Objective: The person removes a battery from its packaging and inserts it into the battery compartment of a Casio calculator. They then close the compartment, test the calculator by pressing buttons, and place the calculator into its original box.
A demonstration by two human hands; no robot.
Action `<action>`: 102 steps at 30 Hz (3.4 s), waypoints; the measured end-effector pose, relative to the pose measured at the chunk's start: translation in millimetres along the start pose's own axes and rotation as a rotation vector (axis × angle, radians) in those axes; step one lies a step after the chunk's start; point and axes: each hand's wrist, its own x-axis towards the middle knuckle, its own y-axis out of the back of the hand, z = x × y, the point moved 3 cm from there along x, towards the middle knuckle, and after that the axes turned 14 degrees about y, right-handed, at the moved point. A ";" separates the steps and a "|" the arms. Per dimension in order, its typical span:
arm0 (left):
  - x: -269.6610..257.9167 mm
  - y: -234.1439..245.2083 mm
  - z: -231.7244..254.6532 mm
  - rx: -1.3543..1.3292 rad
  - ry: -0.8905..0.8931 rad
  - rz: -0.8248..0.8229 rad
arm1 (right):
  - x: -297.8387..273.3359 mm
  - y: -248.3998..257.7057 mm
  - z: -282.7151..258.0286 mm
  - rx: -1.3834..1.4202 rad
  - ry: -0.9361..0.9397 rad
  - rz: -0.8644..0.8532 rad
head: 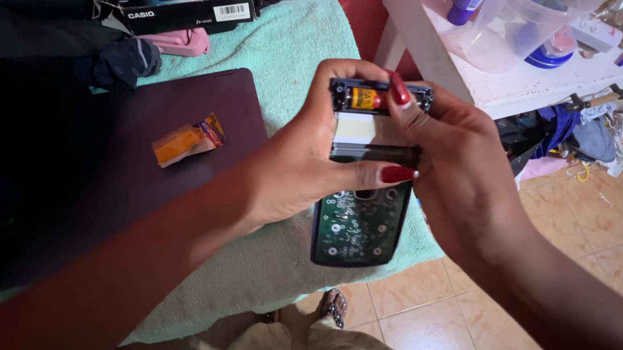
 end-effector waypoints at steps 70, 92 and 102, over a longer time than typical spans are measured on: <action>-117.8 213.4 34.5 -0.758 0.258 0.311 | 255.9 -170.1 171.3 -1.420 0.723 -0.948; -12.5 166.3 -47.3 -0.831 0.203 0.475 | 152.8 -52.7 110.6 -0.310 -0.286 -0.299; 28.0 219.3 -33.3 0.731 -0.045 0.810 | 156.0 57.5 123.3 -0.471 -0.385 -0.300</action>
